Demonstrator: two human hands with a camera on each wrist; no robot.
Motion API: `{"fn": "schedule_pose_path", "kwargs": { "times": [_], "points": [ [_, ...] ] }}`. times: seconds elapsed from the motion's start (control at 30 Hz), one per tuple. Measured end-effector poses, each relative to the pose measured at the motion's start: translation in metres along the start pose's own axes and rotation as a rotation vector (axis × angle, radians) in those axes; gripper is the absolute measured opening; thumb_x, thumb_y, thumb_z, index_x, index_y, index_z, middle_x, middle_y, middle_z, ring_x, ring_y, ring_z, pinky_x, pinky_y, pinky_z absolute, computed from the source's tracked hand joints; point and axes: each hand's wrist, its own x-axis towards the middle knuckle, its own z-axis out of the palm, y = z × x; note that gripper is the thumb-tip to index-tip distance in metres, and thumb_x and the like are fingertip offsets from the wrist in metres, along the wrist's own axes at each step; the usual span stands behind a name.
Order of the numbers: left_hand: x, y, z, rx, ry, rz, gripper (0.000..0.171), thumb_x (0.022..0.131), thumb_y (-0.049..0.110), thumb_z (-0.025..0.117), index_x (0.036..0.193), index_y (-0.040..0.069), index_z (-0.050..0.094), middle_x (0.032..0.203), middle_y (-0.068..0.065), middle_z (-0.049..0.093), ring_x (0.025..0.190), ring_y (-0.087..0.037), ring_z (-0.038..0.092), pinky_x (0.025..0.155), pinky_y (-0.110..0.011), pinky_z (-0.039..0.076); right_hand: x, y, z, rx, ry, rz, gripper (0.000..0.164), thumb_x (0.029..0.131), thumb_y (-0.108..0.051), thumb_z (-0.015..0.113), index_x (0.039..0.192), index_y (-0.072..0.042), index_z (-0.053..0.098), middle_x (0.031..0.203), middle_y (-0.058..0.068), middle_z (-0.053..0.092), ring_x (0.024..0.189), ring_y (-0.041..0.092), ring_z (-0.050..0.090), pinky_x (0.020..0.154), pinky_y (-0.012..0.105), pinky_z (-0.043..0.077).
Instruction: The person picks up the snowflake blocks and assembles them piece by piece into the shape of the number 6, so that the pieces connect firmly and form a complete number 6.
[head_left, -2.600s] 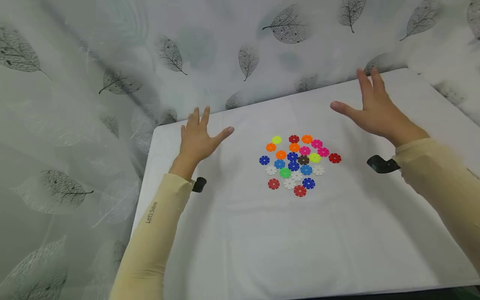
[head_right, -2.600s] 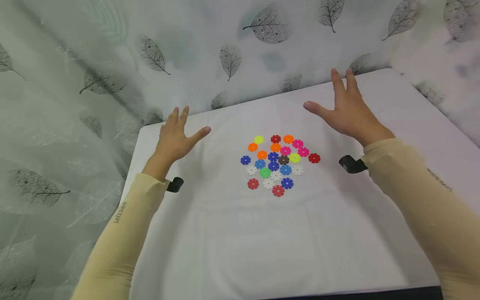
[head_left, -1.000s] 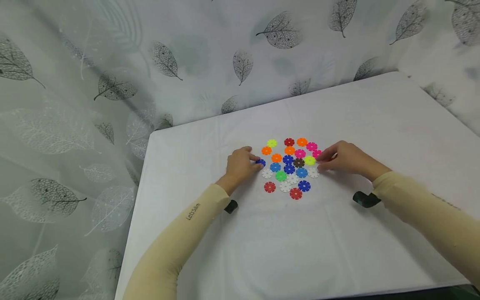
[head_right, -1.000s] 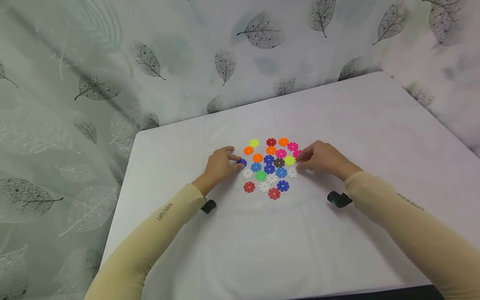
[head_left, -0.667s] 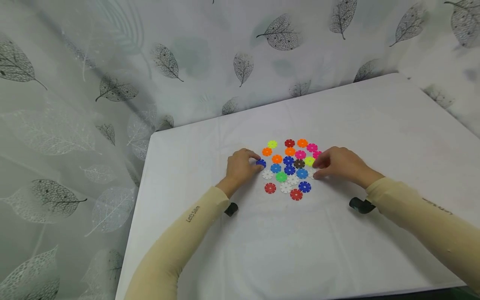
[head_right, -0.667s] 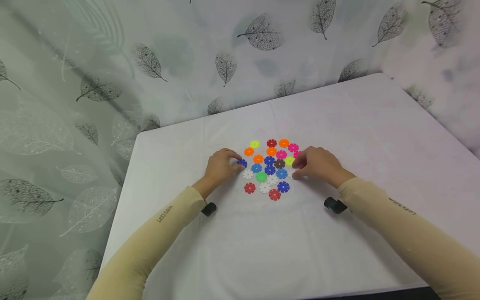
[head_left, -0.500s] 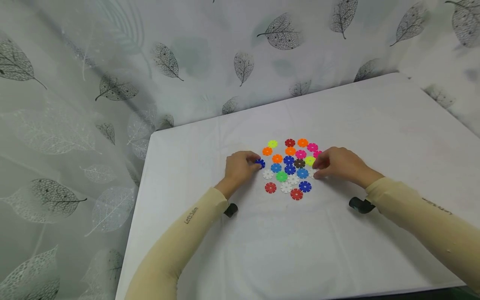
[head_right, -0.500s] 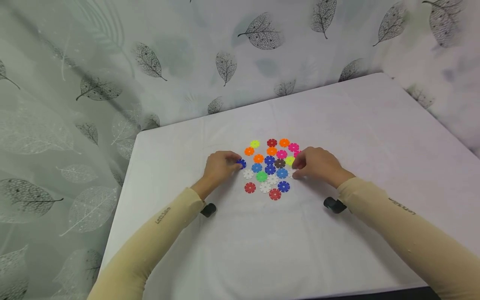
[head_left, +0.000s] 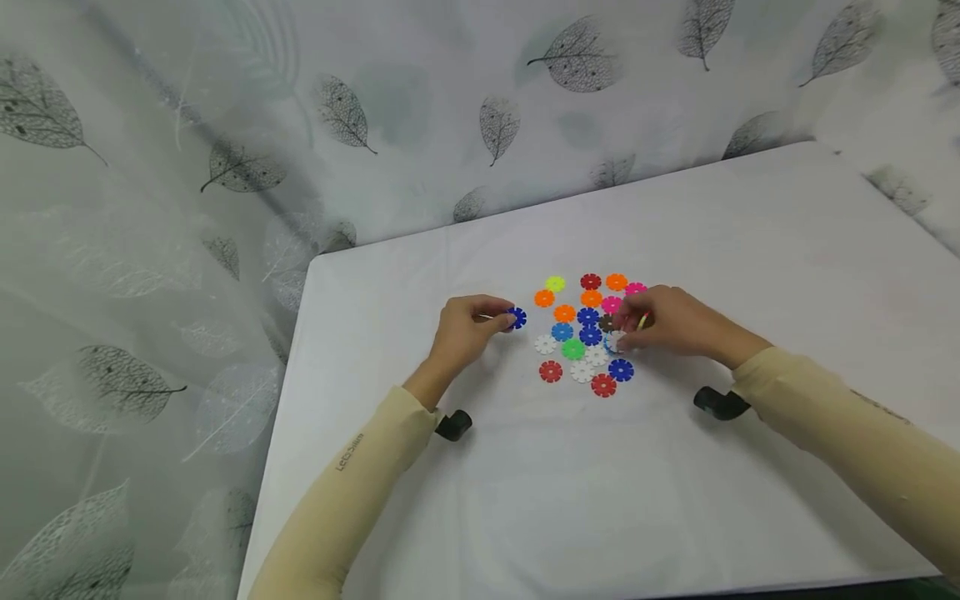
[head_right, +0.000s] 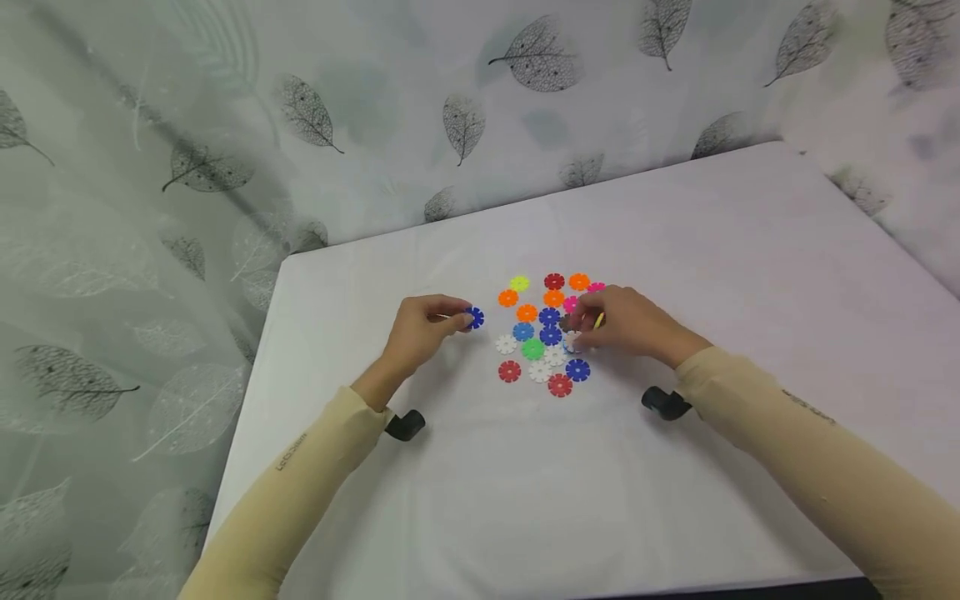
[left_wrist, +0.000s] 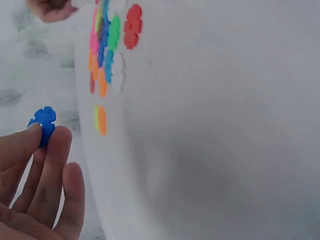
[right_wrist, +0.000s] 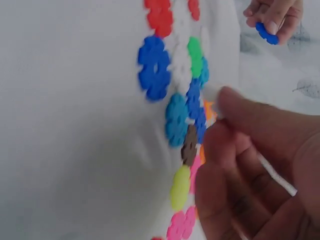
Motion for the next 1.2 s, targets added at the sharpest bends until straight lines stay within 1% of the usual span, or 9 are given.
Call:
{"fn": "schedule_pose_path", "kwargs": {
  "times": [0.1,0.23,0.33,0.4,0.5,0.63,0.77,1.0,1.2],
  "points": [
    [-0.005,0.003,-0.003,-0.082,-0.047,0.026,0.021,0.096,0.016,0.072,0.115,0.009,0.074,0.099,0.000,0.074,0.089,-0.017,0.073,0.082,-0.033,0.057,0.004,-0.012,0.003,0.055,0.007,-0.063,0.024,0.088,-0.023,0.082,0.107,-0.011,0.076,0.093,-0.001,0.071,0.086,0.021,0.063,0.071,0.035,0.054],
    [-0.011,0.009,-0.004,-0.166,-0.086,0.039,0.024,0.098,0.015,0.069,0.121,0.007,0.071,0.101,-0.003,0.073,0.093,-0.028,0.073,0.080,-0.032,0.059,0.011,-0.029,0.006,0.100,0.071,-0.120,0.024,0.092,-0.023,0.078,0.111,-0.010,0.077,0.099,0.000,0.074,0.087,0.022,0.068,0.075,0.036,0.057],
    [-0.015,0.015,-0.004,-0.223,-0.105,0.042,0.025,0.099,0.013,0.068,0.123,0.005,0.070,0.103,-0.005,0.073,0.092,-0.028,0.074,0.078,-0.032,0.059,0.016,-0.040,0.008,0.152,0.131,-0.147,0.024,0.093,-0.020,0.076,0.115,-0.009,0.076,0.103,0.003,0.074,0.087,0.027,0.070,0.075,0.040,0.059],
    [-0.017,0.018,-0.004,-0.265,-0.121,0.038,0.026,0.099,0.012,0.067,0.124,0.003,0.069,0.104,-0.007,0.073,0.090,-0.025,0.074,0.080,-0.037,0.060,0.019,-0.046,0.009,0.200,0.165,-0.154,0.025,0.094,-0.019,0.075,0.116,-0.009,0.075,0.103,0.006,0.074,0.086,0.031,0.070,0.072,0.044,0.060],
    [-0.020,0.024,-0.003,-0.325,-0.143,0.026,0.028,0.099,0.011,0.067,0.125,0.002,0.068,0.107,-0.008,0.073,0.091,-0.027,0.075,0.083,-0.044,0.059,0.021,-0.052,0.012,0.250,0.207,-0.163,0.025,0.094,-0.019,0.075,0.116,-0.009,0.075,0.103,0.007,0.075,0.088,0.033,0.071,0.068,0.047,0.060],
    [-0.022,0.026,-0.003,-0.379,-0.158,0.009,0.028,0.097,0.012,0.069,0.123,0.002,0.070,0.106,-0.009,0.074,0.092,-0.027,0.074,0.085,-0.047,0.058,0.023,-0.056,0.016,0.299,0.235,-0.189,0.024,0.093,-0.018,0.076,0.115,-0.007,0.075,0.104,0.008,0.075,0.091,0.029,0.073,0.072,0.037,0.060],
    [-0.021,0.024,-0.002,-0.418,-0.162,0.000,0.029,0.096,0.015,0.071,0.122,0.002,0.071,0.105,-0.009,0.075,0.091,-0.022,0.075,0.086,-0.047,0.058,0.026,-0.057,0.018,0.336,0.243,-0.218,0.022,0.093,-0.014,0.076,0.113,-0.005,0.075,0.103,0.008,0.076,0.092,0.026,0.074,0.076,0.023,0.057],
    [-0.018,0.022,-0.003,-0.467,-0.161,-0.017,0.028,0.096,0.015,0.071,0.120,0.002,0.072,0.104,-0.010,0.076,0.092,-0.024,0.075,0.088,-0.049,0.057,0.031,-0.058,0.022,0.392,0.245,-0.255,0.020,0.092,-0.010,0.076,0.111,-0.004,0.075,0.102,0.009,0.076,0.090,0.021,0.074,0.079,0.024,0.057],
    [-0.016,0.022,-0.003,-0.531,-0.173,-0.064,0.029,0.096,0.014,0.071,0.122,0.002,0.072,0.106,-0.011,0.076,0.093,-0.024,0.075,0.085,-0.043,0.058,0.033,-0.059,0.024,0.412,0.260,-0.298,0.019,0.094,-0.008,0.074,0.111,-0.003,0.075,0.103,0.009,0.075,0.090,0.019,0.074,0.081,0.022,0.056]
  ]
}}
